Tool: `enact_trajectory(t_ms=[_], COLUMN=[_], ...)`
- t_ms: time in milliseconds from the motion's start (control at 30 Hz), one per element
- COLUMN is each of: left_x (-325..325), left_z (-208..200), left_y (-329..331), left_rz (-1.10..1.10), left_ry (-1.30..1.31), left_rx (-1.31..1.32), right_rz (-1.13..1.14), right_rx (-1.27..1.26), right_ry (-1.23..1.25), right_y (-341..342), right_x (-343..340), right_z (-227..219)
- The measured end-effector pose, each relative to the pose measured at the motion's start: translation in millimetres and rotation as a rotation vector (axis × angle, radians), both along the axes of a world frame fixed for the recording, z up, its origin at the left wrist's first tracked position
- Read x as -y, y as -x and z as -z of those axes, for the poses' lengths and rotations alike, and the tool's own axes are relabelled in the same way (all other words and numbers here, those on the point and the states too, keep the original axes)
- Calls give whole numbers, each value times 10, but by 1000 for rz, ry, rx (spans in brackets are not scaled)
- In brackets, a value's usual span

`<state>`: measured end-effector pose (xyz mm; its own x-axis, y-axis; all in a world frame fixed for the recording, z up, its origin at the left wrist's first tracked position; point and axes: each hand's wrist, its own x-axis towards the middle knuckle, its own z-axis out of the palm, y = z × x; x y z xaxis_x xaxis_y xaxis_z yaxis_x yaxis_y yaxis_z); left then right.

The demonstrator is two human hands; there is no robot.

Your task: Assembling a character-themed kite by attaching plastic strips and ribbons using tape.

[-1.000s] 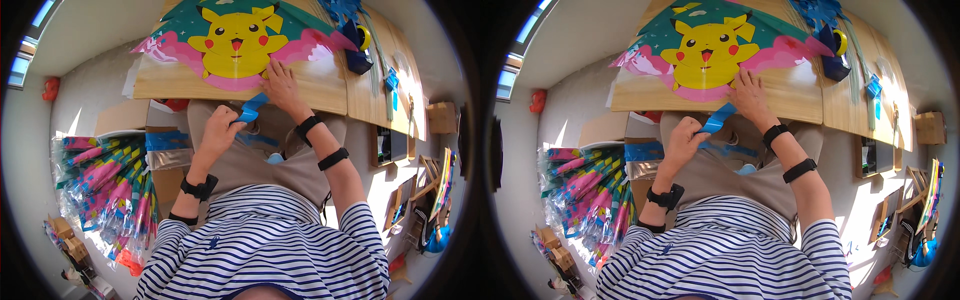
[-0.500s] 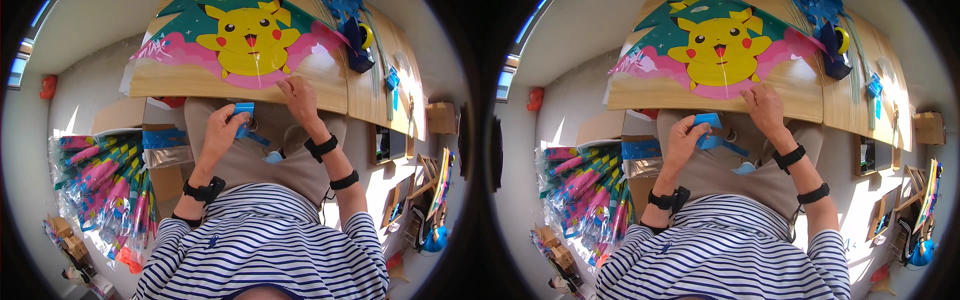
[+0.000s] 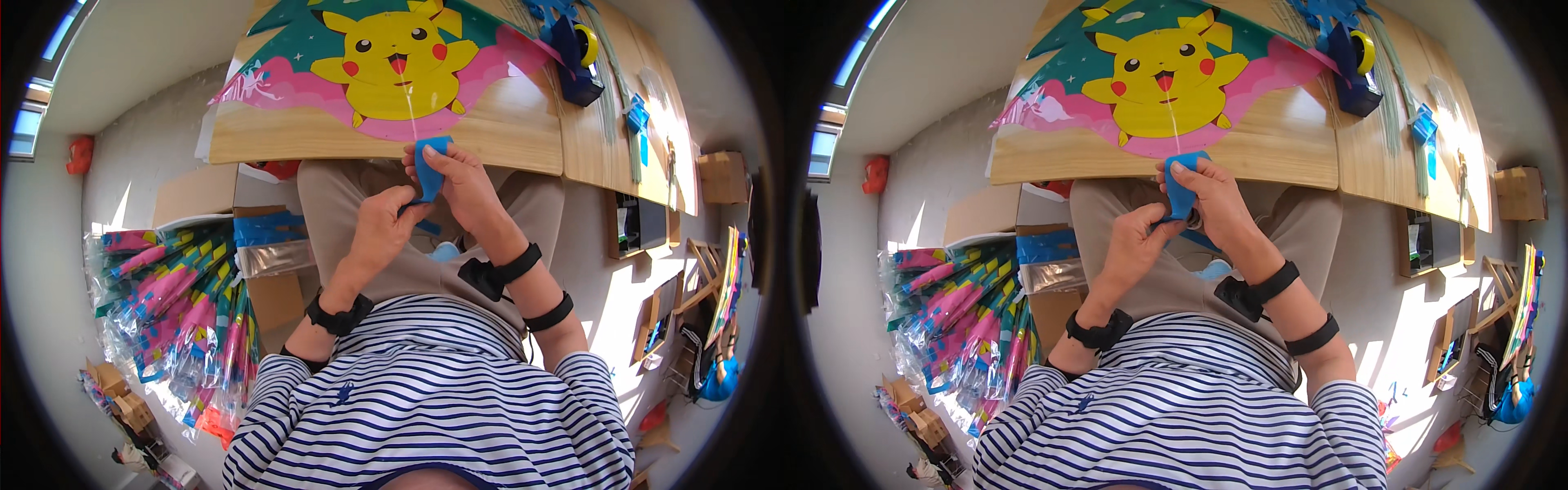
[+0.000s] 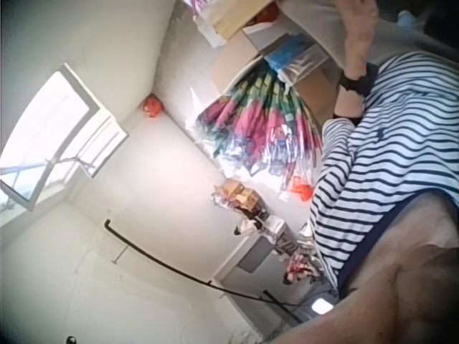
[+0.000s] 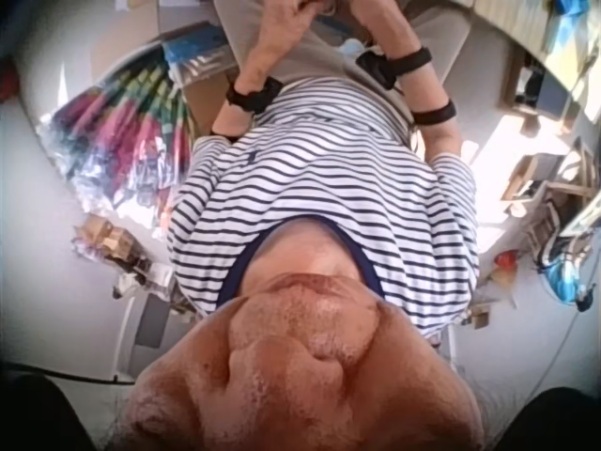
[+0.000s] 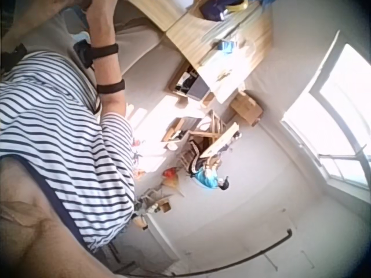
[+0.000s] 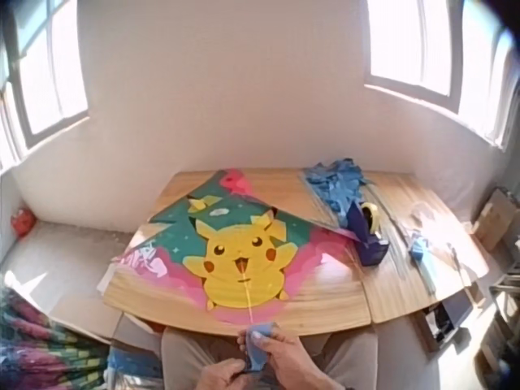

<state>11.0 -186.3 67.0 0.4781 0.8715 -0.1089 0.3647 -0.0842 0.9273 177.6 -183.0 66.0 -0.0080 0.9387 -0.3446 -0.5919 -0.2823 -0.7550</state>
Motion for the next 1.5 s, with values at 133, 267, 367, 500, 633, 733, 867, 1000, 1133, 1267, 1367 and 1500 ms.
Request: enact_trajectory(t_ms=[133,267,367,500,633,733,867,1000,1133,1267,1367,1500], left_x=[-51,-415,-856,-1259,-1533,-1721,-1822,-1666,-1191,-748,-654,-653], left_z=[107,90,328,684,833,726,718,800,675,545,638,691], left_y=[88,264,273,182,259,350,479,574,495,281,175,116], left_rz=[105,-76,-165,-218,-99,-28,-28,-160,-123,24,73,115], left_ry=[-34,-260,-555,-666,-536,-514,-530,-560,-689,-675,-688,-667], left_rx=[-26,-145,-283,-629,-691,-723,-658,-474,-411,-406,-439,-502], right_rz=[-52,-82,-105,-174,-168,-156,-115,-126,-88,-11,11,-13], right_rx=[73,194,204,246,222,192,194,127,79,20,-16,-32], right_ry=[-11,11,41,-22,-119,-157,115,300,340,339,327,338], right_y=[-77,-145,-103,37,153,225,362,453,511,588,632,615], right_x=[-13,22,38,-13,-173,-314,-419,-301,-262,-252,-189,-155], right_z=[5,207,301,259,-49,-27,699,942,1032,1064,1109,1214])
